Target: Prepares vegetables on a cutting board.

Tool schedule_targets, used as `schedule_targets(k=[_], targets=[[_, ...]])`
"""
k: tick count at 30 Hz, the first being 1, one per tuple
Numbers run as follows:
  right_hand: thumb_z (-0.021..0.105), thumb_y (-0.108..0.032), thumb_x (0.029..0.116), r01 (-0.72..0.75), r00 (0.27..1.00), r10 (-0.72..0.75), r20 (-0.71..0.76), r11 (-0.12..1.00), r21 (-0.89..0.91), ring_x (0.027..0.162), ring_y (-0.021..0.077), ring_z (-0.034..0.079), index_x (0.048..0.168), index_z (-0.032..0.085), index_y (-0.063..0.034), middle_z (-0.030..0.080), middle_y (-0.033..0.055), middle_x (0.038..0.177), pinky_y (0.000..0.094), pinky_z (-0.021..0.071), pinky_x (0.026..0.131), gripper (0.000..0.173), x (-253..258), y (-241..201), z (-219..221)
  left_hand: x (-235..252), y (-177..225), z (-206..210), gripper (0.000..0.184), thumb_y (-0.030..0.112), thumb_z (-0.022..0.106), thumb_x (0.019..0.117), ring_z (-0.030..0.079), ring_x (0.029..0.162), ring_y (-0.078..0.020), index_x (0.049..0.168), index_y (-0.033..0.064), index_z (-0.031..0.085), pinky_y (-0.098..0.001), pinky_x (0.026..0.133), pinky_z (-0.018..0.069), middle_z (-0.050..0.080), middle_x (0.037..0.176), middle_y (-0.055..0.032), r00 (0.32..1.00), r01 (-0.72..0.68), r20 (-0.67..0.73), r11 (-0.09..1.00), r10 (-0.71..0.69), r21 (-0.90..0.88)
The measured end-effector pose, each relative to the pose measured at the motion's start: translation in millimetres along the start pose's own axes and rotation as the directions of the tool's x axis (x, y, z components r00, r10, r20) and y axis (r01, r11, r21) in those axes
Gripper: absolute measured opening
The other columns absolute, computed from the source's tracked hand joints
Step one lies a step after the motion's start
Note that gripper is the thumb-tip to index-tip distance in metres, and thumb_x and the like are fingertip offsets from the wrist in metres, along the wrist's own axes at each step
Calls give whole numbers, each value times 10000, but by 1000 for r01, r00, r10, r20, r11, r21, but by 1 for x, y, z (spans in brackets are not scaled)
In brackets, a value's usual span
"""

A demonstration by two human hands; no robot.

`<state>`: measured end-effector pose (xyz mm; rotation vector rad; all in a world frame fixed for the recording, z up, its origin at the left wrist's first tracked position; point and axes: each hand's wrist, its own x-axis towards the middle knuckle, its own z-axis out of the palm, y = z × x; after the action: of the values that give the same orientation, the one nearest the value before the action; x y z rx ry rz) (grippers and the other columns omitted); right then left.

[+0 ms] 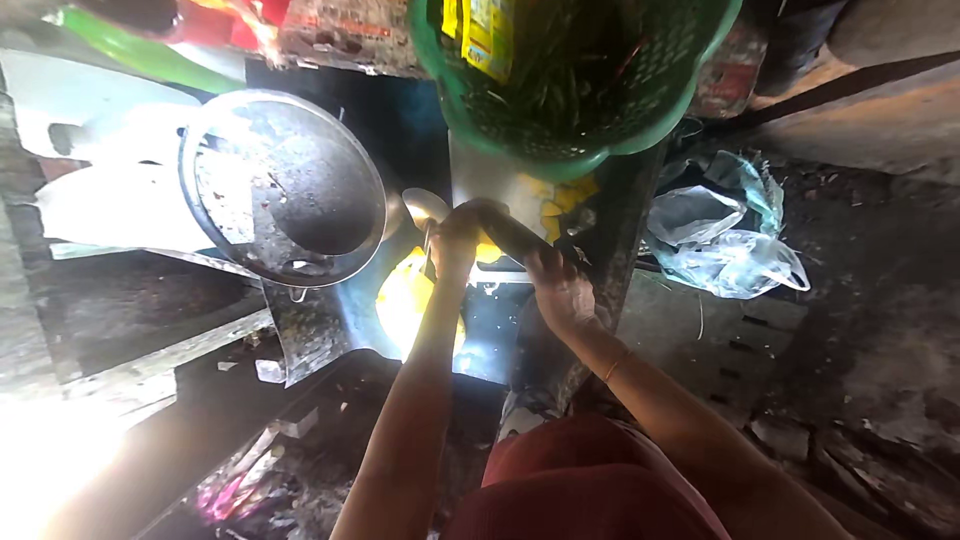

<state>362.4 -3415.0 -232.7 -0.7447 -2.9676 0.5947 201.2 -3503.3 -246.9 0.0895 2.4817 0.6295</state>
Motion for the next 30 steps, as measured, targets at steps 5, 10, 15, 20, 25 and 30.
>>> schedule_targets(k=[5, 10, 15, 20, 25, 30], targets=[[594, -18, 988, -155, 941, 119, 316, 984, 90, 795, 452, 698, 1323, 648, -94, 678, 258, 1060, 552, 561, 614, 348, 35, 6, 3, -1, -11, 0, 365, 358, 576, 1048, 614, 1261, -284, 1309, 132, 693, -561, 1095, 435, 685, 1300, -128, 999, -37, 26, 993, 40, -115], [558, -190, 1060, -121, 973, 84, 216, 979, 162, 717, 418, 707, 1228, 675, -52, 712, 213, 914, 542, 553, 577, 247, 39, 28, 4, 6, -15, -2, 394, 388, 538, 1061, 597, 1282, -285, 1294, 115, 702, -562, 1108, 412, 680, 1312, -126, 999, -47, 16, 992, 50, -116], [638, -15, 952, -95, 982, 78, 174, 991, 92, 672, 385, 698, 1198, 703, -50, 689, 217, 913, 491, 551, 533, 257, 21, 7, -20, 7, -8, -5, 400, 392, 498, 1076, 593, 1269, -350, 1296, 125, 698, -620, 1084, 403, 678, 1285, -169, 999, -36, 36, 999, 37, -19], [547, -141, 1055, -187, 930, 149, 335, 979, 84, 780, 442, 712, 1306, 658, -86, 712, 233, 1092, 571, 560, 631, 280, 38, 25, 5, 6, -11, -2, 405, 420, 537, 1054, 605, 1269, -279, 1287, 136, 709, -573, 1094, 414, 691, 1292, -114, 998, -50, 31, 991, 54, -128], [566, -111, 1033, -172, 979, 158, 132, 979, 107, 681, 398, 706, 1163, 644, 8, 695, 221, 919, 497, 550, 536, 193, 27, 17, -5, 0, -18, 0, 447, 354, 405, 1116, 624, 958, -248, 1269, 5, 638, -451, 863, 514, 652, 1132, -180, 990, 49, -104, 929, -94, -367], [537, -91, 1033, -226, 947, 195, 255, 969, 97, 764, 416, 714, 1265, 623, -4, 693, 245, 982, 507, 563, 618, 262, 22, 13, -6, -13, -1, 6, 513, 328, 369, 1125, 484, 1394, -355, 1533, 18, 399, -533, 1153, 375, 470, 1526, -232, 992, 34, -108, 960, -67, -278]])
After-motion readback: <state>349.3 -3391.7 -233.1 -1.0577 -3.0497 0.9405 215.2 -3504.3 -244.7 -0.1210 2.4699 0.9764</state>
